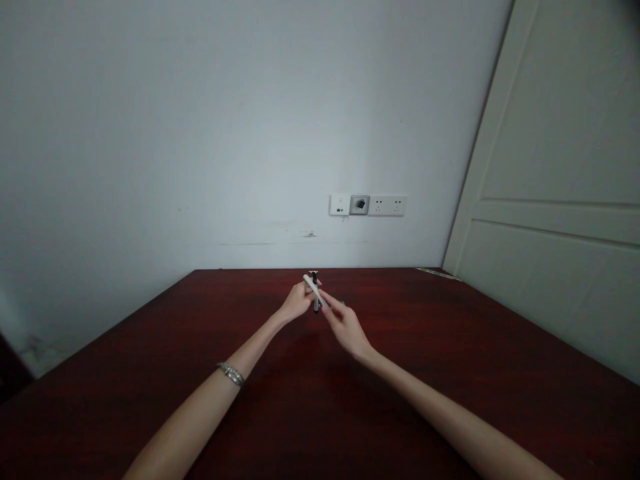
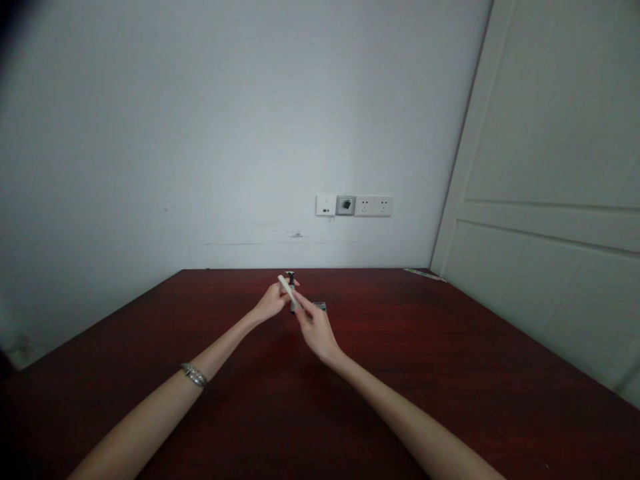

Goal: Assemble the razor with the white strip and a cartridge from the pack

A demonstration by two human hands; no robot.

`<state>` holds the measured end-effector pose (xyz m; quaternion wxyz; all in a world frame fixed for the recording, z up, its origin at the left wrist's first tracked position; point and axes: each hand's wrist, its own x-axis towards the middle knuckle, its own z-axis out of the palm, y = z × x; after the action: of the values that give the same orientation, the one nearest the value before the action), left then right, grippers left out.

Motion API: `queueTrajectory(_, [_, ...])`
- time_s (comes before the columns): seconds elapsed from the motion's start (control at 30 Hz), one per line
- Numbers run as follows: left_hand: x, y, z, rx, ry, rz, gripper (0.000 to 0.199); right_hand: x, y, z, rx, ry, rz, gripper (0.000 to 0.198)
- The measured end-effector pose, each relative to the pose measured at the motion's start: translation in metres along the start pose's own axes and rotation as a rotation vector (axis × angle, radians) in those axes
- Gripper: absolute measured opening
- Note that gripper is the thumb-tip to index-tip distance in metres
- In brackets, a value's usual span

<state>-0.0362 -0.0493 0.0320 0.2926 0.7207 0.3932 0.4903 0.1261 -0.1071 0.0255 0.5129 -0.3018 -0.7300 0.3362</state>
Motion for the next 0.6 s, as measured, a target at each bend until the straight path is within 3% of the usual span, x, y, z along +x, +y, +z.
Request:
queueTrajectory(0.07, [0.0, -0.001, 0.0, 0.029, 0.011, -0.003, 0.022, -0.002, -0.003, 0.002, 0.003, -0.014, -0.037, 0.043])
queueTrajectory(0.2, [-0.001, -0.001, -0.001, -0.04, -0.028, -0.058, 0.024, 0.005, -0.005, -0.01, -0.002, 0.104, 0.026, 0.05])
queueTrajectory(0.33, [-0.001, -0.004, -0.002, 0.015, 0.059, -0.058, 0.026, 0.014, -0.002, -0.031, -0.038, 0.171, 0.033, 0.051])
queueTrajectory(0.6, [-0.005, -0.004, -0.005, 0.214, 0.135, -0.053, 0.027, 0.014, 0.0, -0.041, -0.19, 0.12, -0.035, 0.046])
